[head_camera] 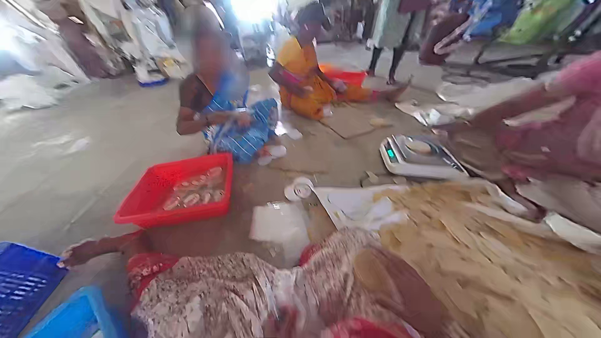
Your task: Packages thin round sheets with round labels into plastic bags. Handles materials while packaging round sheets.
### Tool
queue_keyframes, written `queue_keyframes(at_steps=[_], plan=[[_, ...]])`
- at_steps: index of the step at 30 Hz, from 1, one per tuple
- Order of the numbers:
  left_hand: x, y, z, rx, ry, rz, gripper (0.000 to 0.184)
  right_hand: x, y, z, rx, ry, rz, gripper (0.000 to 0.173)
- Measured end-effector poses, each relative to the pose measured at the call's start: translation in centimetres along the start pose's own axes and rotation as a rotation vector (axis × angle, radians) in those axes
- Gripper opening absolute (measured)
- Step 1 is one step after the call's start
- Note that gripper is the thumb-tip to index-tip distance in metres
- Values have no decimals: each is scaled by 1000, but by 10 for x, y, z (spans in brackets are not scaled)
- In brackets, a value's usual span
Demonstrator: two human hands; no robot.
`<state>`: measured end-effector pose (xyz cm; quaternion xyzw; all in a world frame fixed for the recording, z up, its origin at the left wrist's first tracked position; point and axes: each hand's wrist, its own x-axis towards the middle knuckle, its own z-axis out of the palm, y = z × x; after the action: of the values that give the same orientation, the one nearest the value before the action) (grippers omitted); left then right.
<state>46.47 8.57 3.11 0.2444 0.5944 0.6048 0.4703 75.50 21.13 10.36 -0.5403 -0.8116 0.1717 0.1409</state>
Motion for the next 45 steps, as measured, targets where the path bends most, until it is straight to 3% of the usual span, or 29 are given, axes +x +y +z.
queue_keyframes(at_steps=[2,4,6,10,13,22,26,29,31,33,35,37,40,43,45], plan=[[-5,1,4,-28,18,-11,14,16,15,36,-177,14,-163,84],[-7,0,5,-83,38,-4,10,24,18,41,-174,-6,-142,60],[-4,2,7,-134,63,7,9,37,12,19,56,-34,64,48],[0,1,7,-161,72,-13,10,52,32,-7,819,222,425,23],[0,2,10,-142,52,-18,10,53,38,-20,1204,257,645,27],[2,-1,6,-151,42,-16,11,51,38,-1,1519,242,741,35],[0,2,8,-155,59,-43,11,55,29,-5,1662,234,899,42],[0,2,7,-141,62,-55,9,55,19,-5,1514,316,849,38],[1,1,6,-114,71,-54,9,51,6,-5,1099,414,607,30],[1,1,7,-108,78,-58,9,43,1,0,514,451,242,33],[0,1,8,-117,88,-71,9,37,6,15,27,371,-77,36],[1,0,7,-120,79,-74,9,30,17,41,-210,146,-213,50],[2,-1,5,-112,65,-59,9,17,23,57,-251,-82,-186,90],[1,-1,5,-94,52,-49,8,16,23,47,-138,-90,-160,89],[1,0,6,-82,44,-52,8,25,23,36,-44,44,-146,84]])
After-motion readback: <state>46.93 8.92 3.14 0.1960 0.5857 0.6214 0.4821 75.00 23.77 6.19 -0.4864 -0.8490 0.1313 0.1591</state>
